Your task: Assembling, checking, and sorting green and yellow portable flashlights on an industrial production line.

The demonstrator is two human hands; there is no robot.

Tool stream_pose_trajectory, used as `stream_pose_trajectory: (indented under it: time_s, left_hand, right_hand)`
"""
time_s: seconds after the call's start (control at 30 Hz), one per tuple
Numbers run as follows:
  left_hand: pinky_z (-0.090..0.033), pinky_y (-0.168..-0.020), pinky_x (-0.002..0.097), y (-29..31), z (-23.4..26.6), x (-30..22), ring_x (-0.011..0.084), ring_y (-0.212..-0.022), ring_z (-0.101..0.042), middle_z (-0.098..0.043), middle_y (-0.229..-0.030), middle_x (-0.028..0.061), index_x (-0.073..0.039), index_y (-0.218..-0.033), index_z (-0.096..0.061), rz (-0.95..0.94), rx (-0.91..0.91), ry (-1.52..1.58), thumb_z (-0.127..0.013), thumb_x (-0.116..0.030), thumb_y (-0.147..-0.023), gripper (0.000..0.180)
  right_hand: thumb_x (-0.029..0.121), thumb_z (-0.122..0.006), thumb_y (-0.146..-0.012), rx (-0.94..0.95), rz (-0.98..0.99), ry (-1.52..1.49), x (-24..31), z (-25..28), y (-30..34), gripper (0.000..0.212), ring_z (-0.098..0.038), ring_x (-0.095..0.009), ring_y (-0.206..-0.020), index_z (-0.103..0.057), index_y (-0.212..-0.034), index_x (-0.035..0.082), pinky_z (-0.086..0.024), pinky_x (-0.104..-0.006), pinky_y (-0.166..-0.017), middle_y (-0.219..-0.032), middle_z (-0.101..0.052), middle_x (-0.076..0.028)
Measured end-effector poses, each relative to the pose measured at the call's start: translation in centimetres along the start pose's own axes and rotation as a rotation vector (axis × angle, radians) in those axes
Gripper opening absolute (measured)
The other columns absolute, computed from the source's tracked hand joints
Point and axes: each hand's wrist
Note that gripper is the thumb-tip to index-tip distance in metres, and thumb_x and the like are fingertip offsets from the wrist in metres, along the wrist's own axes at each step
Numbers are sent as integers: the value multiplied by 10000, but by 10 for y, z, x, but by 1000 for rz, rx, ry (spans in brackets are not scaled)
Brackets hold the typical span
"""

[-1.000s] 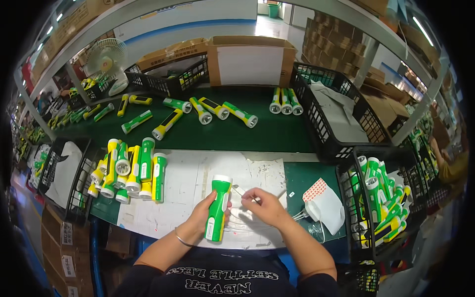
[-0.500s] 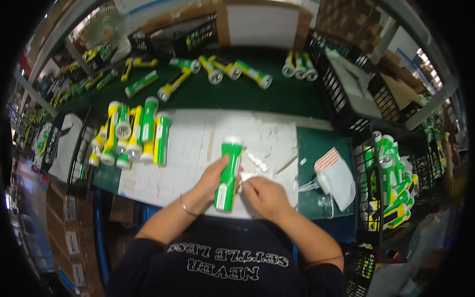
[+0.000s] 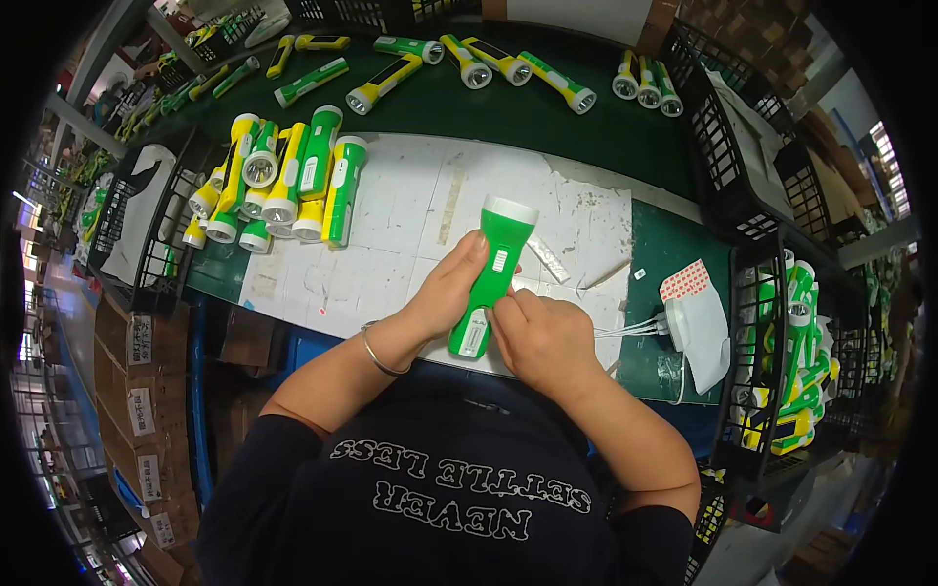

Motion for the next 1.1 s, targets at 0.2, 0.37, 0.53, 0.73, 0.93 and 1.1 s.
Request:
stream_pose_trajectory:
  time_s: [0.2,0.37,0.53,0.73,0.93,1.1]
  left_hand:
    - [-494,-663,288,-7,14,-2,158,-773,-567,-560,-999,114,-59,-1172,-433,-5,-90,189,-286,-400,-980,418]
    - [-492,-683,297,-10,17,-16,171,-814,-564,-552,-1018,120,-62,-1175,-429,33,-147,266,-287,-399,-979,415]
    - [-499,-739,304,0,4,-12,156,-868,-567,-546,-1029,106,-54,-1206,-395,75,-15,242,-475,-284,-939,361]
    - [-502,-662,270,4,12,-17,122,-764,-570,-563,-983,73,-62,-1170,-403,108,-10,24,-498,-288,-932,341]
    - [-491,-662,296,6,18,-30,167,-753,-590,-565,-940,118,-7,-1157,-399,119,89,-201,-536,-308,-906,416]
    - [-492,-702,368,15,20,-49,301,-842,-598,-571,-980,142,-64,-1154,-456,-281,168,-1064,-638,-247,-794,443]
  right_hand:
    - [241,-725,-674,129,223,-312,8,8,18,239,-472,-199,-443,-519,-682,121,-352,-322,-399,-591,-453,-24]
    - [300,-777,-629,-34,250,-279,16,-3,19,339,-446,-187,-431,-479,-613,140,-330,-303,-392,-552,-435,-12]
    - [232,-733,-718,-81,-349,-455,5,-16,-7,316,-477,-204,-452,-463,-637,90,-367,-322,-418,-559,-451,-35]
    - [116,-700,-750,-126,-429,-659,-27,-16,-6,374,-387,-184,-517,-385,-566,35,-320,-303,-470,-587,-398,-56]
    - [173,-719,-736,6,-618,-739,-59,13,-15,239,-360,-66,-499,-529,-773,32,-309,-244,-453,-649,-497,-2]
    - [237,-772,-661,315,-467,-740,-58,30,-31,606,-429,-71,-521,-493,-1191,143,-392,-227,-504,-816,-551,-24]
Point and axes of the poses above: each hand's wrist, its own y-axis away from the middle knuckle, its own z-axis out of the back of the hand, x = y × z
